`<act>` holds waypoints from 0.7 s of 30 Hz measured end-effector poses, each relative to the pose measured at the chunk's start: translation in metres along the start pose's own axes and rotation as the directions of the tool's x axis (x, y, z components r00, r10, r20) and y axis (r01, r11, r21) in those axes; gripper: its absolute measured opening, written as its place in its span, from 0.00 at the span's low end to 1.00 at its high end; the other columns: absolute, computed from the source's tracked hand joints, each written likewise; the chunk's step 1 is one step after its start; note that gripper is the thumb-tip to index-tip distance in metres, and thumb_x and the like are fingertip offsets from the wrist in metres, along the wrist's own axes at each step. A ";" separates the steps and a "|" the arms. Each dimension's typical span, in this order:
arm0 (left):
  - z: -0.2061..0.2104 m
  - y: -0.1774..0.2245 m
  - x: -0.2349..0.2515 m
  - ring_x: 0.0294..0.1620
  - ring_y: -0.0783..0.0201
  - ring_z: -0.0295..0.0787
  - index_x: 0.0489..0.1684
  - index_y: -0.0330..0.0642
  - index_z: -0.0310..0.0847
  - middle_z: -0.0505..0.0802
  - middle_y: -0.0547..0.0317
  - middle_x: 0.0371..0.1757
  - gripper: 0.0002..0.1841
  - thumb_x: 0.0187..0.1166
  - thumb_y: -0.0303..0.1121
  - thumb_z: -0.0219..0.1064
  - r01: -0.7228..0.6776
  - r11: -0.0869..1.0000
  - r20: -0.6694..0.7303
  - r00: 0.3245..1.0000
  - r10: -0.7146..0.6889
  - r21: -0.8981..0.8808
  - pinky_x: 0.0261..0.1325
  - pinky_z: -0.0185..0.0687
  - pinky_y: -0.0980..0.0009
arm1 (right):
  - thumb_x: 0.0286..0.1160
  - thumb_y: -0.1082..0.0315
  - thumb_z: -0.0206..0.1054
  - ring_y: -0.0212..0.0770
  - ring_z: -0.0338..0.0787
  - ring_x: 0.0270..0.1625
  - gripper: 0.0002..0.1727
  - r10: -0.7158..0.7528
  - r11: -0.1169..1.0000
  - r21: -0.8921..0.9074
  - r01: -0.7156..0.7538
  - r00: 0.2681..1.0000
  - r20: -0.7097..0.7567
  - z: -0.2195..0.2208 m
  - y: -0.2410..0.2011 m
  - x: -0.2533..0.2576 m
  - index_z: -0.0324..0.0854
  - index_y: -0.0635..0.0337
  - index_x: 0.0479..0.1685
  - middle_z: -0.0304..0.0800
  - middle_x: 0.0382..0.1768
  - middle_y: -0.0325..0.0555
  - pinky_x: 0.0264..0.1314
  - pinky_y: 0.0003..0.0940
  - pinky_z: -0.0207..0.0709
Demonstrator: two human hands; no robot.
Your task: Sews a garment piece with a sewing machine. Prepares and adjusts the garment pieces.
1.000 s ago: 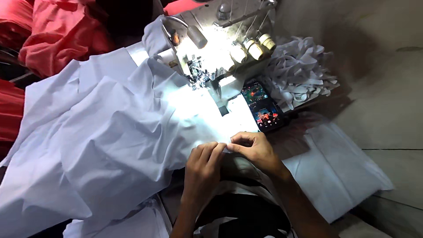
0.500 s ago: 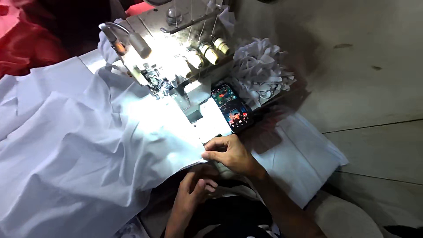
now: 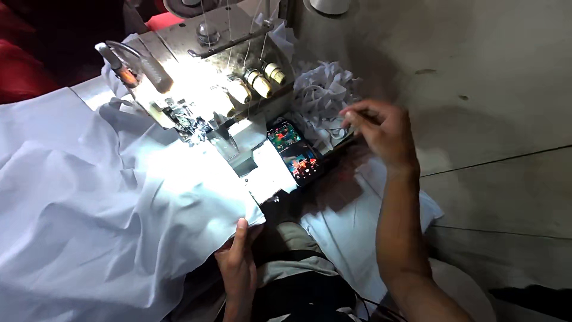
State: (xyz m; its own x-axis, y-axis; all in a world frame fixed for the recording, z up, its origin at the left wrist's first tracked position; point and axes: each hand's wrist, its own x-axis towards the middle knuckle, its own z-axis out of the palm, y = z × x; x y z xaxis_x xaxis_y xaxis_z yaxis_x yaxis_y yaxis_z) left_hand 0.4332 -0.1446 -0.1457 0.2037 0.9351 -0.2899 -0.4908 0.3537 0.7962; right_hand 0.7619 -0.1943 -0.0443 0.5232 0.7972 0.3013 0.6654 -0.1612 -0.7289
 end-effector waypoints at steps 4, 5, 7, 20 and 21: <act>-0.001 -0.001 0.003 0.39 0.56 0.98 0.54 0.30 0.80 0.97 0.46 0.41 0.10 0.81 0.24 0.66 -0.010 0.999 0.008 1.000 0.009 0.053 0.45 0.97 0.61 | 0.81 0.64 0.70 0.46 0.94 0.49 0.11 0.151 0.947 -0.292 -0.131 0.987 0.047 -0.022 0.031 0.049 0.89 0.57 0.55 0.94 0.50 0.50 0.58 0.52 0.86; -0.001 -0.001 0.003 0.38 0.56 0.99 0.54 0.30 0.79 0.97 0.47 0.41 0.09 0.81 0.24 0.66 -0.019 0.998 0.007 1.000 0.018 0.067 0.44 0.97 0.61 | 0.80 0.65 0.71 0.50 0.93 0.49 0.12 0.164 0.938 -0.325 -0.121 0.980 0.109 -0.020 0.038 0.055 0.89 0.58 0.57 0.94 0.50 0.51 0.57 0.57 0.85; -0.002 -0.001 0.002 0.38 0.56 0.99 0.53 0.32 0.80 0.98 0.47 0.40 0.09 0.80 0.25 0.66 -0.037 0.995 0.015 0.999 0.035 0.088 0.42 0.97 0.62 | 0.77 0.64 0.73 0.50 0.92 0.46 0.13 0.136 0.931 -0.360 -0.061 0.973 0.187 -0.010 0.049 0.061 0.89 0.57 0.56 0.93 0.47 0.50 0.54 0.56 0.85; -0.009 -0.002 0.003 0.31 0.62 0.97 0.46 0.34 0.85 0.97 0.48 0.34 0.05 0.81 0.26 0.68 -0.044 0.997 0.086 0.996 0.039 0.056 0.37 0.94 0.70 | 0.81 0.68 0.67 0.52 0.90 0.39 0.10 0.022 0.928 -0.372 0.039 0.987 0.158 -0.033 0.022 0.072 0.84 0.64 0.53 0.89 0.40 0.55 0.46 0.55 0.84; -0.010 -0.002 0.003 0.31 0.62 0.97 0.45 0.34 0.86 0.97 0.48 0.34 0.05 0.81 0.27 0.68 -0.039 0.998 0.092 0.995 0.035 0.049 0.38 0.95 0.71 | 0.82 0.66 0.66 0.48 0.89 0.37 0.10 0.009 0.930 -0.366 0.047 0.989 0.148 -0.041 0.015 0.074 0.84 0.62 0.53 0.89 0.38 0.53 0.44 0.52 0.84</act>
State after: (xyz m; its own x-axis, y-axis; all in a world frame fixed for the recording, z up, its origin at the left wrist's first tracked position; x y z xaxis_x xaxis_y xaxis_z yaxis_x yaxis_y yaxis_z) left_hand 0.4268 -0.1421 -0.1534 0.2635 0.9411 -0.2120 -0.4561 0.3152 0.8322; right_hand 0.8323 -0.1616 -0.0075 0.4446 0.8729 0.2010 0.8376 -0.3256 -0.4386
